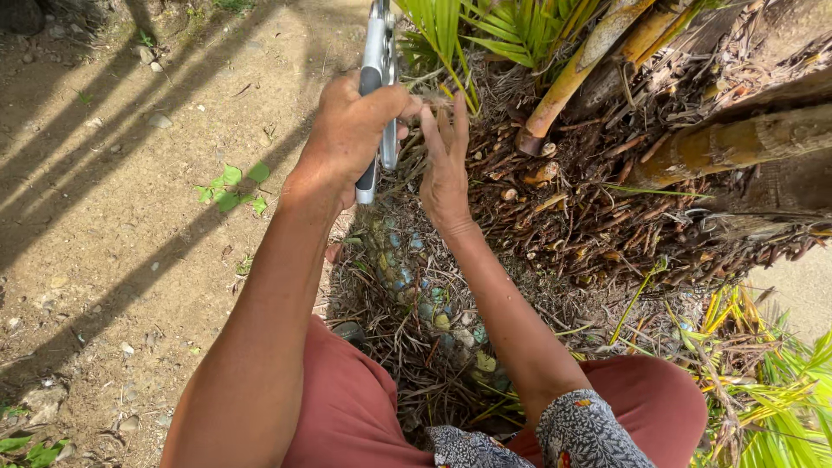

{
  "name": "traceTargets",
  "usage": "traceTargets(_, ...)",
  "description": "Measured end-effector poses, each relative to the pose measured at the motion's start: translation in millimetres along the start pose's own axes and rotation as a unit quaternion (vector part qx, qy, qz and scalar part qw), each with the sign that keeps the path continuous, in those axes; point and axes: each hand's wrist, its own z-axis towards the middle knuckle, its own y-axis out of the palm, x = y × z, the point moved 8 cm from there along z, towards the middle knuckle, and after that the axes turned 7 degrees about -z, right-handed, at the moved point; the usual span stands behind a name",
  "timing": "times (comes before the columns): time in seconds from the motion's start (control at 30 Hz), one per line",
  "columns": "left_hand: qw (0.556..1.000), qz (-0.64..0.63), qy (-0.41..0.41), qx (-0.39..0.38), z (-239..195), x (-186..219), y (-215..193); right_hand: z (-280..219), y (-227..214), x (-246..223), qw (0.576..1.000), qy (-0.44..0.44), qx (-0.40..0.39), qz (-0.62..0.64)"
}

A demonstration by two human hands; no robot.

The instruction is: The person uses pruning shears to cut small stems and dried plant material from the base of a palm tree.

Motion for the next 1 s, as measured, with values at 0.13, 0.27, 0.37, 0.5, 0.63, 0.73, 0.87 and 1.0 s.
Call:
traceTargets(0.13,0.999,0.043,-0.011,0.006,-2,-5,-3,-47,11,86,0.858,0.405,0.02,0.316)
traceTargets(0.27,0.995,0.083,-0.039,0.027,-5,-4,-6,-60,57,131,0.455,0.595,0.15,0.646)
traceTargets(0.37,0.996,0.074,-0.036,0.03,-7,-7,-8,-37,77,146,0.277,0.567,0.266,0.728)
traceTargets(0.5,0.998,0.048,-0.031,0.022,-4,-10,-9,-21,94,149,0.126,0.476,0.323,0.808)
traceTargets(0.63,0.994,0.106,-0.029,0.021,-6,-11,-11,-30,108,164,0.02,0.384,0.392,0.836)
traceTargets(0.73,0.994,0.095,-0.045,0.019,-8,-13,-15,-35,119,186,0.045,0.355,0.399,0.844)
traceTargets(0.87,0.987,0.14,-0.065,0.039,-9,-19,-28,-39,128,191,0.046,0.349,0.427,0.833)
traceTargets(1.0,0.992,0.118,-0.041,0.025,-10,-18,-36,-46,129,191,0.082,0.375,0.482,0.787)
